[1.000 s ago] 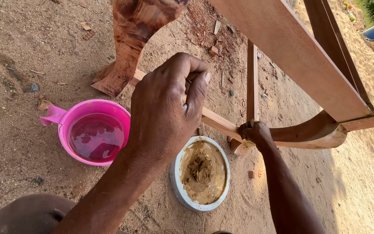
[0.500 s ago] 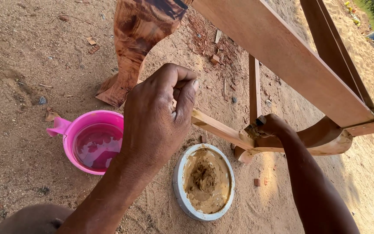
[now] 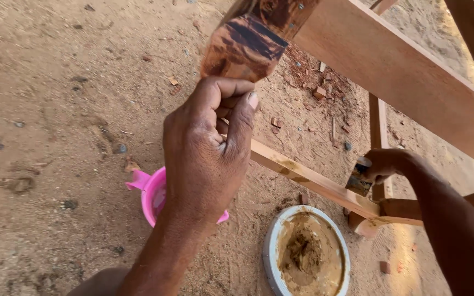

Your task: Applying wood filler to gaps and joints on a wooden table frame using fingers and a small piece of sandpaper.

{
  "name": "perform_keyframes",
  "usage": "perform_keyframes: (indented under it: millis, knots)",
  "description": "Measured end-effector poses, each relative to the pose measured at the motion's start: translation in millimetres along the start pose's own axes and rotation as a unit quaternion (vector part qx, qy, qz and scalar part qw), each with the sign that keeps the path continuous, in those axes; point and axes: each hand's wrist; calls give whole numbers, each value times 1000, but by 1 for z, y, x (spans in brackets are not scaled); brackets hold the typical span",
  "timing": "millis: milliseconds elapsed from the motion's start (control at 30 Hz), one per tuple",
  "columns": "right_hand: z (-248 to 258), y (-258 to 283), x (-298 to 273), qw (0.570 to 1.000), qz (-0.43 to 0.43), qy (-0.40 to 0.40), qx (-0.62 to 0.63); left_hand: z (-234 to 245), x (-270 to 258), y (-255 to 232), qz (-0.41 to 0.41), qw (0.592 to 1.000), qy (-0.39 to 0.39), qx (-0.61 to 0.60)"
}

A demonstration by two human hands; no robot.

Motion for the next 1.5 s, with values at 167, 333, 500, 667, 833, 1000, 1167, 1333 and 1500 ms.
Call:
perform_keyframes:
  millis: [167,333,500,667,833,1000,1167,1333,1500]
  knots:
    - [-20,19,-40,917,71,-85,383,16,10,-11,29,999,-28,-1]
    - [-95,78,-109,728,72,-116,672,23,9,-4,14,998,-37,-55]
    - [-186,104,-161,554,83,-90,824,23,9,15,15,999,-34,26]
    - [-221,51,-227,506,53,-138,850,10,-3,-6,21,1000,15,0]
    - [-230,0,-289,456,3,-186,870,-2,-21,-13,49,996,31,61]
    - [-263,-47,-281,336,-27,-258,905,-16,-41,-3,24,987,53,148]
    - [-264,-47,-276,269,-2,-283,921,-31,-66,-9,-4,984,82,158]
    - [-266,-51,-272,247,0,-301,921,-44,-77,-7,2,979,145,146]
    - [-254,-84,-272,287,3,-384,878,-44,-71,-4,11,980,158,118]
Point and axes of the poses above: each hand's wrist, its own x-axis towards the middle knuckle, its own z-axis out of the back of the hand, y = z × x, and after that the axes turned 8 degrees about -y, right-handed
